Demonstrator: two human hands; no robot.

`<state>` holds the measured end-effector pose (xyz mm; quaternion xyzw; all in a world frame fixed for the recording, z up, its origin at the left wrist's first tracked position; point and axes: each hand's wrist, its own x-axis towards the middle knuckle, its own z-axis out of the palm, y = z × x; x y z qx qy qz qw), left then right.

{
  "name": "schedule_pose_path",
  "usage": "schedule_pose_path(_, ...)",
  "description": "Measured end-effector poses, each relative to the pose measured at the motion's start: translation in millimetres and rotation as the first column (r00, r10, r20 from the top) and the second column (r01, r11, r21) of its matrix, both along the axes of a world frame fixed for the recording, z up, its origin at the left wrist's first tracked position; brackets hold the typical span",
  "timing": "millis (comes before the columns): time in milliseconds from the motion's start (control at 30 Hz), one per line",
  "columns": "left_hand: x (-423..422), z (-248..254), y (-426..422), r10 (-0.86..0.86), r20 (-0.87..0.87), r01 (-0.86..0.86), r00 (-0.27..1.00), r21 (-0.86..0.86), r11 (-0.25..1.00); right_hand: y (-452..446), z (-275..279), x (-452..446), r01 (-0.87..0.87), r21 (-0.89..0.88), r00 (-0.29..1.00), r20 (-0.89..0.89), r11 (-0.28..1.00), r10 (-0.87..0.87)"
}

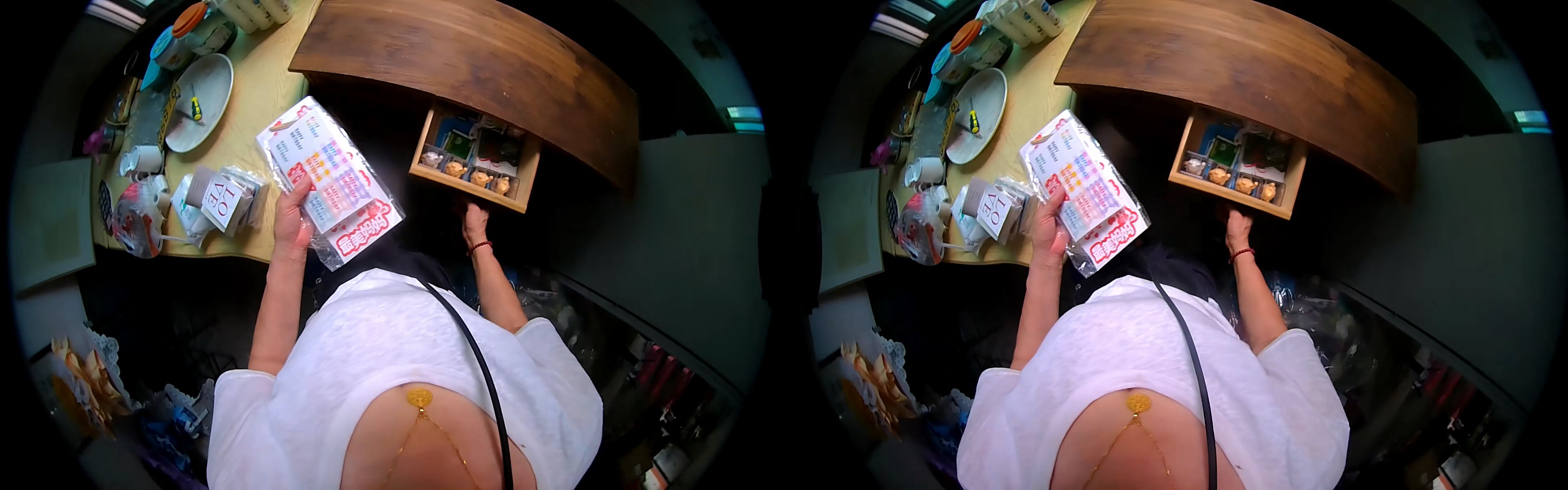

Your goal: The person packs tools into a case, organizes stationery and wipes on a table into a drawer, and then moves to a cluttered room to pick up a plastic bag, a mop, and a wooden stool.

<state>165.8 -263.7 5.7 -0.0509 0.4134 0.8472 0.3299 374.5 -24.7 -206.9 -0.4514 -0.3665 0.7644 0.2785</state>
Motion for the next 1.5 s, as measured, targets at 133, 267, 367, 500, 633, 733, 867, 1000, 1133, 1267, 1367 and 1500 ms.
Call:
schedule_pose_path(133,2,-11,33,-0.138,0.026,0.139,0.990,-0.041,0.990,-18,-5,2,0.009,0.068,1.000,-0.009,0.998,-0.008)
schedule_pose_path(267,12,-15,70,-0.240,-0.031,0.236,0.970,-0.099,0.967,-15,12,6,-0.068,-0.067,0.993,0.094,0.995,0.074)
schedule_pose_path(367,10,-26,90,-0.273,-0.039,0.270,0.961,-0.066,0.961,-8,28,9,-0.315,-0.250,0.917,0.171,0.916,0.362)
schedule_pose_path(500,16,-23,109,-0.249,-0.059,0.247,0.967,-0.037,0.968,5,75,27,-0.607,-0.190,0.740,0.219,0.772,0.636)
schedule_pose_path(633,19,-23,116,-0.238,-0.074,0.232,0.969,-0.081,0.969,21,133,3,-0.331,0.429,0.939,0.241,0.841,0.246)
schedule_pose_path(733,24,-25,121,-0.245,-0.074,0.240,0.967,-0.065,0.969,24,175,-41,-0.204,0.691,0.977,0.095,0.693,0.193)
schedule_pose_path(867,32,-30,126,-0.256,-0.100,0.243,0.962,-0.119,0.963,16,191,-84,-0.386,0.673,0.906,0.145,0.631,0.398)
schedule_pose_path(1000,30,-30,121,-0.252,-0.074,0.243,0.965,-0.106,0.964,12,180,-92,-0.494,0.435,0.845,0.038,0.752,0.533)
schedule_pose_path(1133,25,-39,110,-0.227,0.060,0.222,0.972,0.067,0.973,8,191,-86,-0.459,0.294,0.831,-0.192,0.839,0.522)
schedule_pose_path(1267,20,-34,103,-0.188,0.023,0.184,0.982,0.121,0.975,29,181,-72,-0.332,0.095,0.871,-0.351,0.938,0.344)
schedule_pose_path(1367,22,-23,105,-0.173,0.023,0.167,0.985,0.162,0.973,54,182,-53,-0.310,-0.084,0.853,-0.464,0.947,0.238)
schedule_pose_path(1500,20,-24,105,-0.153,0.005,0.151,0.988,0.115,0.982,66,187,-42,-0.321,-0.126,0.834,-0.507,0.939,0.217)
